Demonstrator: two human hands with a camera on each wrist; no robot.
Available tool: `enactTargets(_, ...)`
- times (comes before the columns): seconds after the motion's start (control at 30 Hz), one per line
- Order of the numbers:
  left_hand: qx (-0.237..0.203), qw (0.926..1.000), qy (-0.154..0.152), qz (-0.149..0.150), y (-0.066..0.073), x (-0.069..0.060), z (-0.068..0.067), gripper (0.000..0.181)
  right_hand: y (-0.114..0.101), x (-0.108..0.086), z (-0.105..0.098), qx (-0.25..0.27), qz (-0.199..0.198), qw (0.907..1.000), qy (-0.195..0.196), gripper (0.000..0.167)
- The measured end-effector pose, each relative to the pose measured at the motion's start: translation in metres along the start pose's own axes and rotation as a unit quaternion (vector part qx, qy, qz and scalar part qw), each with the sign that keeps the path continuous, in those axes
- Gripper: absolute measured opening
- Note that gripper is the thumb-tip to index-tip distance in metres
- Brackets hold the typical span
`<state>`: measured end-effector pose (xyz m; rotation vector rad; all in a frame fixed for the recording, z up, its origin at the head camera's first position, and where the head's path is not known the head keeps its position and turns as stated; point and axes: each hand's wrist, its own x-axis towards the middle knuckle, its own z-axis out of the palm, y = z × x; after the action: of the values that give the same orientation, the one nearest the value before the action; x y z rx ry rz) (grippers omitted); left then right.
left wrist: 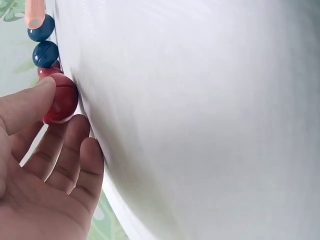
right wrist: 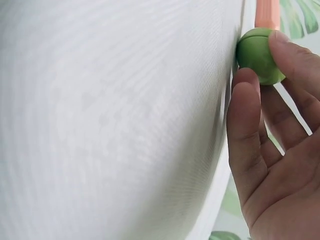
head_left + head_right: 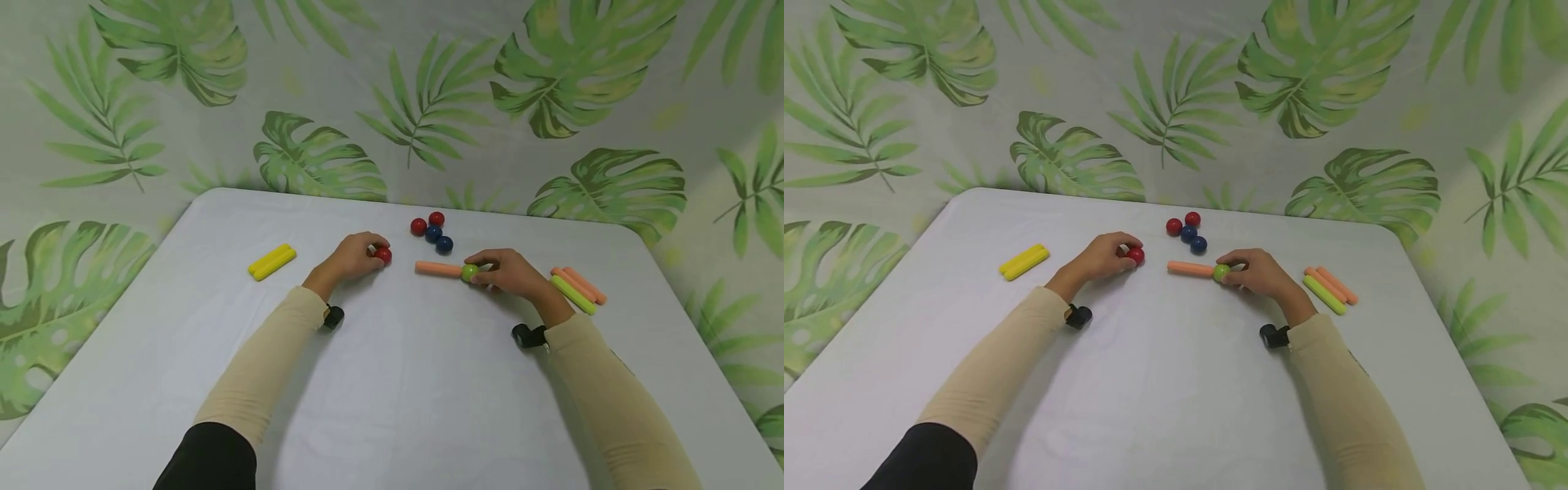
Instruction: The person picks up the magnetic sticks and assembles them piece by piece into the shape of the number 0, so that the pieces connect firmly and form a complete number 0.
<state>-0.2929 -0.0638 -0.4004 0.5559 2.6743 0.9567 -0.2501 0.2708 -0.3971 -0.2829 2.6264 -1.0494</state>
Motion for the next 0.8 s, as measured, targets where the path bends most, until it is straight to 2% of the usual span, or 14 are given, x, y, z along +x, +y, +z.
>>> enactTargets(0.13, -0.024, 0.9997, -0.009, -0.007, 0.005, 0.002, 0.002, 0.041, 0.0, 0.0, -0.001, 0.001, 0.002, 1.0, 0.003, 0.039)
enactTargets(0.27, -0.029, 0.9994, -0.017, -0.002, 0.01, 0.003, 0.005, 0.041, 0.001, 0.0, 0.0, 0.006, 0.006, 1.0, 0.0, 0.04)
enactTargets(0.47, -0.026, 0.9994, -0.022, 0.005, 0.01, 0.005, 0.011, 0.042, 0.004, 0.001, 0.002, 0.006, 0.006, 1.0, 0.001, 0.039)
enactTargets(0.8, -0.042, 0.9989, -0.017, -0.01, 0.011, 0.004, 0.011, 0.041, 0.002, 0.0, 0.0, -0.002, 0.004, 1.0, 0.003, 0.039)
